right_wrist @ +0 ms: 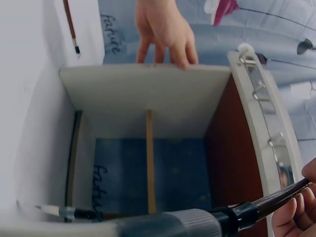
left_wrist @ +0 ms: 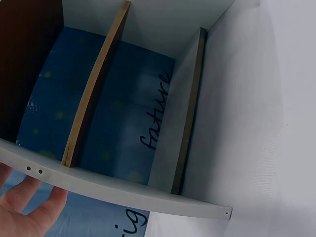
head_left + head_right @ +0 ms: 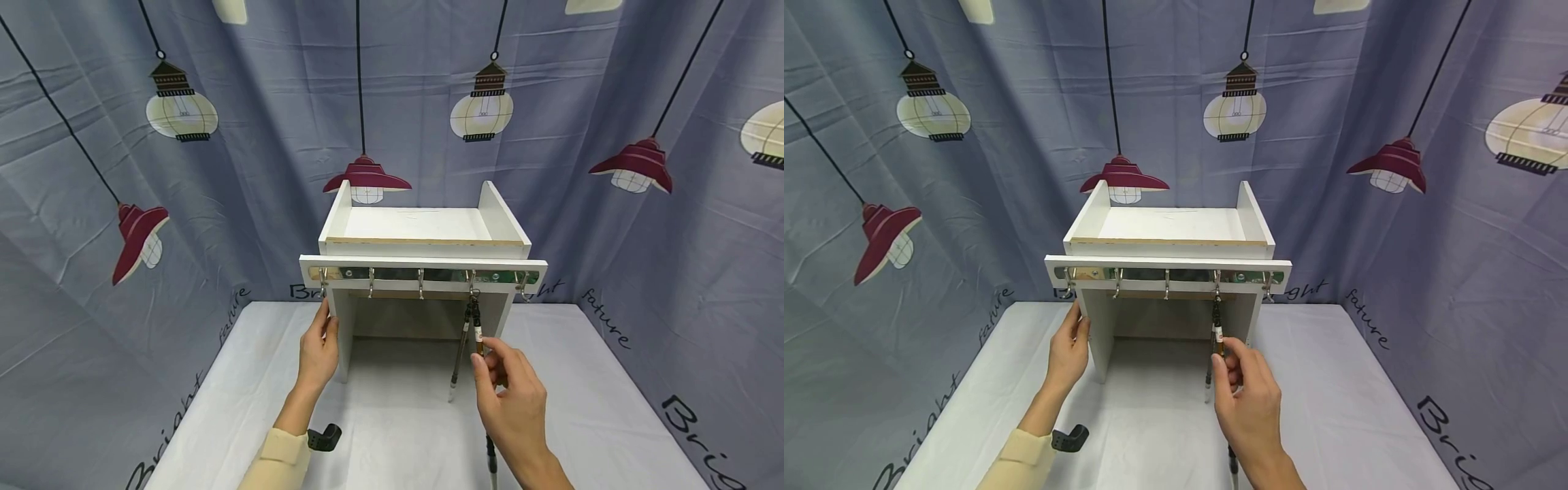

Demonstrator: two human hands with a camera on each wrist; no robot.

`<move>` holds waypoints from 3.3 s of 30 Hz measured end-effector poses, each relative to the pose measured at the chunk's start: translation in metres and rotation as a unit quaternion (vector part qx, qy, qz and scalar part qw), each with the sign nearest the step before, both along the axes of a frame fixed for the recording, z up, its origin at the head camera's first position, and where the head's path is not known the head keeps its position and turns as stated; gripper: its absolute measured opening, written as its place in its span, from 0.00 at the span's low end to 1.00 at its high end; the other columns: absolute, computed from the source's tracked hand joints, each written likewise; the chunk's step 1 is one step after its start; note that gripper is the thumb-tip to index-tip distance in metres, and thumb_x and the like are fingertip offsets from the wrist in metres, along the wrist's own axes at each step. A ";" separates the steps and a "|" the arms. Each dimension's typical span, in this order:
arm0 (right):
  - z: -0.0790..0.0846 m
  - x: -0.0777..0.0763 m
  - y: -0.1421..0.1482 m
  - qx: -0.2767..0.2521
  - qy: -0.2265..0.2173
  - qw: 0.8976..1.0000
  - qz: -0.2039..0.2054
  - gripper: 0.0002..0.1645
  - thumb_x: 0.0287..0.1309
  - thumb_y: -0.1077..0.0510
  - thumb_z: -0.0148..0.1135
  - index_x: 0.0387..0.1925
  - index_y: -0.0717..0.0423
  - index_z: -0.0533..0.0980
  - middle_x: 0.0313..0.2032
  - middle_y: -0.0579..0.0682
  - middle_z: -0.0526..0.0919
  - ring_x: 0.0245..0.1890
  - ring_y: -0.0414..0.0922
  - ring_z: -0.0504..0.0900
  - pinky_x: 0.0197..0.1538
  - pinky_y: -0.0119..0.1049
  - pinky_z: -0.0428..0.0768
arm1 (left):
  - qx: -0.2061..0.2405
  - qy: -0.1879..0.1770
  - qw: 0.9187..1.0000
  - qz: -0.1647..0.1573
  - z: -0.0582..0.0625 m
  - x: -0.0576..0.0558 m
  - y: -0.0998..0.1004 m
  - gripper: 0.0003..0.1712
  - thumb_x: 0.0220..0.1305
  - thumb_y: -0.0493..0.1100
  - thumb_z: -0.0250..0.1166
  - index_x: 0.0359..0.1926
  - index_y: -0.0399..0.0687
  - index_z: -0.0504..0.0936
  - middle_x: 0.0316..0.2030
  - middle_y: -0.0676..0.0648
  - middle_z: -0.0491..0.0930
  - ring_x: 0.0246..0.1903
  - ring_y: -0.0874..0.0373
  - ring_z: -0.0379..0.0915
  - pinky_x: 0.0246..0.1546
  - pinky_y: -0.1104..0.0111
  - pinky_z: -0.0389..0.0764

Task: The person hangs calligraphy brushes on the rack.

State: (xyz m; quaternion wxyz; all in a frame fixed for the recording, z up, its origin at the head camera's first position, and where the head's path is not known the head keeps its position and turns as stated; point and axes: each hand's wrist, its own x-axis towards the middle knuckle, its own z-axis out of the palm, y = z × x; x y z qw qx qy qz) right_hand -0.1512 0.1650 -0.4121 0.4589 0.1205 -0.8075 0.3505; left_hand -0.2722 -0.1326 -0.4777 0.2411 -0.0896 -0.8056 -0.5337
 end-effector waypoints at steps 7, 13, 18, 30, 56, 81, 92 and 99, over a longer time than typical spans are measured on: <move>-0.005 -0.005 -0.018 -0.004 -0.011 0.999 0.035 0.19 0.54 0.72 0.73 0.49 0.62 0.82 0.29 0.47 0.77 0.25 0.34 0.73 0.27 0.19 0.74 | 0.003 0.000 1.000 0.000 0.001 0.000 0.000 0.30 0.81 0.41 0.53 0.78 0.37 0.61 0.74 0.36 0.66 0.64 0.40 0.76 0.61 0.47 0.80; -0.011 -0.010 -0.032 -0.019 -0.014 0.997 0.073 0.18 0.56 0.71 0.72 0.49 0.62 0.82 0.29 0.46 0.77 0.24 0.34 0.73 0.26 0.19 0.74 | 0.004 0.001 1.000 0.000 0.002 0.000 0.000 0.30 0.81 0.42 0.53 0.78 0.37 0.61 0.74 0.36 0.66 0.64 0.40 0.76 0.61 0.46 0.81; -0.014 -0.013 -0.042 -0.018 -0.019 0.996 0.086 0.17 0.57 0.71 0.72 0.48 0.61 0.81 0.29 0.46 0.77 0.24 0.33 0.73 0.24 0.21 0.73 | 0.006 -0.004 1.000 0.002 0.000 -0.001 0.000 0.30 0.81 0.41 0.53 0.78 0.38 0.61 0.74 0.37 0.66 0.64 0.40 0.76 0.62 0.47 0.80; -0.019 -0.019 -0.051 -0.009 -0.048 0.997 0.067 0.17 0.57 0.69 0.73 0.48 0.59 0.82 0.29 0.43 0.76 0.25 0.32 0.71 0.24 0.19 0.72 | 0.007 -0.004 1.000 -0.002 0.000 0.000 0.001 0.30 0.82 0.42 0.52 0.78 0.38 0.60 0.75 0.36 0.65 0.64 0.40 0.76 0.61 0.46 0.81; -0.044 -0.051 -0.056 -0.009 -0.061 0.996 0.064 0.16 0.58 0.69 0.73 0.48 0.62 0.80 0.30 0.48 0.78 0.25 0.34 0.74 0.27 0.19 0.74 | -0.006 0.012 1.000 0.003 -0.001 -0.002 0.000 0.30 0.81 0.42 0.53 0.78 0.38 0.61 0.74 0.36 0.66 0.64 0.40 0.77 0.62 0.47 0.80; -0.052 -0.081 -0.064 -0.017 -0.097 0.994 0.050 0.11 0.61 0.64 0.72 0.44 0.59 0.81 0.34 0.50 0.83 0.28 0.39 0.80 0.29 0.29 0.80 | -0.009 0.008 1.000 0.005 -0.001 -0.001 0.000 0.30 0.81 0.41 0.53 0.78 0.38 0.61 0.73 0.36 0.67 0.64 0.40 0.77 0.62 0.49 0.80; -0.049 -0.080 -0.063 -0.016 -0.099 0.994 0.051 0.13 0.61 0.62 0.73 0.46 0.59 0.81 0.36 0.51 0.84 0.29 0.39 0.80 0.29 0.29 0.80 | -0.006 0.015 1.000 0.004 -0.001 -0.002 0.000 0.30 0.81 0.40 0.54 0.78 0.40 0.61 0.74 0.37 0.67 0.64 0.40 0.77 0.62 0.49 0.80; -0.038 -0.063 -0.058 -0.002 -0.086 0.995 0.060 0.20 0.60 0.62 0.74 0.53 0.59 0.81 0.41 0.52 0.84 0.30 0.39 0.80 0.29 0.28 0.80 | -0.006 0.016 1.000 0.007 -0.003 -0.002 0.000 0.30 0.81 0.40 0.54 0.78 0.40 0.62 0.74 0.36 0.67 0.64 0.40 0.77 0.61 0.49 0.80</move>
